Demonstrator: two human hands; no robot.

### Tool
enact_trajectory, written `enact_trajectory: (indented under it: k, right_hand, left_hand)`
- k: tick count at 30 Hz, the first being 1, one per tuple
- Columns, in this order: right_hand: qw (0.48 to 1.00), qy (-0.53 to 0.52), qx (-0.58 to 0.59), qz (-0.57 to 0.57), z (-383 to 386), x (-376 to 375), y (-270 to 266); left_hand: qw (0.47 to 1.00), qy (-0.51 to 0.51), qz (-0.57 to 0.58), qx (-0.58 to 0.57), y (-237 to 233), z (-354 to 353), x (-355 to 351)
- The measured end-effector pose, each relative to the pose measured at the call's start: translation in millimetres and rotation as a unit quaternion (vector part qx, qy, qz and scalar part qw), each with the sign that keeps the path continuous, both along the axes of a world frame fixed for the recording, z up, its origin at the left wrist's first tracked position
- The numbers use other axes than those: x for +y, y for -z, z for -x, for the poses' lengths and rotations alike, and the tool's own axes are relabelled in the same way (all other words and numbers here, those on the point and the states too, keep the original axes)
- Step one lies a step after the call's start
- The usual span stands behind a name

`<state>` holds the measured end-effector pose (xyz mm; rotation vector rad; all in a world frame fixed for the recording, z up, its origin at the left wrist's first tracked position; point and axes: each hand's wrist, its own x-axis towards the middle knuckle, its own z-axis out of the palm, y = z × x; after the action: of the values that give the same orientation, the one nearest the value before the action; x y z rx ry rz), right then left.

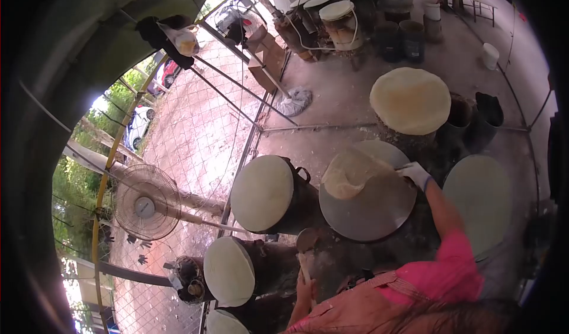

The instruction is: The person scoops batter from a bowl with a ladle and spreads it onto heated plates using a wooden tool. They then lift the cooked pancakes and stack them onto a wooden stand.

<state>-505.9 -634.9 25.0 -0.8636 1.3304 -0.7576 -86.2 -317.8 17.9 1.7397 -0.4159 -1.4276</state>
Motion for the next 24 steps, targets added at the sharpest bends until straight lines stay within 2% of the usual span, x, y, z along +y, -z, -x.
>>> enact_trajectory:
  k: [1, 3, 4, 6, 7, 9, 10, 11, 13, 14, 15, 18, 20, 22, 24]
  right_hand:
    - [1.0, -0.004, -0.005, -0.007, -8.6, -3.8, -5.5]
    - [0.985, -0.147, 0.065, -0.065, -27.6, -3.0, -7.7]
    - [0.984, -0.154, 0.062, -0.071, -28.3, 13.4, 1.5]
    - [0.971, -0.233, 0.022, -0.051, -6.8, 32.8, 25.0]
    - [0.969, -0.242, 0.025, -0.044, 6.1, 16.5, 40.3]
    - [0.977, -0.196, -0.019, 0.078, 13.0, -12.7, 77.8]
    - [0.976, -0.198, 0.054, 0.067, 5.1, -36.2, 66.4]
    - [0.991, -0.123, 0.058, 0.011, -14.3, -28.8, -3.6]
    - [0.967, -0.217, 0.128, -0.027, -32.6, -41.4, -16.0]
    - [0.967, -0.22, 0.12, -0.038, -25.8, -39.4, 27.4]
    - [0.942, -0.308, 0.076, 0.11, -11.5, -44.0, 94.4]
    - [0.924, -0.376, 0.032, 0.065, 18.7, -8.7, 113.0]
    - [0.95, -0.298, 0.063, -0.071, 24.3, 4.8, 44.1]
    - [0.945, -0.322, 0.017, 0.052, 19.7, -17.9, 38.1]
    - [0.928, -0.299, 0.074, 0.209, -13.7, -54.8, 52.4]
  left_hand:
    - [1.0, -0.004, -0.007, -0.005, 7.9, -2.3, 4.7]
    - [0.997, -0.022, -0.059, 0.04, 29.3, -14.7, 17.1]
    - [0.997, -0.03, -0.065, 0.038, 24.8, -18.3, 25.9]
    - [0.995, -0.024, -0.026, 0.093, 23.0, -11.3, 32.5]
    - [0.998, -0.045, -0.03, 0.036, 10.2, -0.3, 32.8]
    - [0.995, -0.08, -0.022, 0.061, 20.9, -4.9, 43.8]
    - [0.99, -0.103, -0.028, 0.088, 23.9, -8.7, 53.4]
    - [0.99, -0.103, -0.038, 0.084, 26.4, -12.4, 58.5]
    - [0.988, -0.09, -0.023, 0.126, 33.6, -17.5, 69.4]
    - [0.988, -0.094, -0.035, 0.119, 34.5, -21.9, 77.1]
    - [0.984, -0.104, -0.047, 0.138, 34.7, -22.1, 78.9]
    - [0.981, -0.123, -0.04, 0.143, 30.1, -8.6, 87.9]
    - [0.978, -0.106, -0.012, 0.181, 45.9, -12.3, 92.0]
    - [0.974, -0.13, -0.01, 0.186, 43.1, -4.6, 99.1]
    - [0.97, -0.152, -0.007, 0.189, 43.5, -4.8, 106.4]
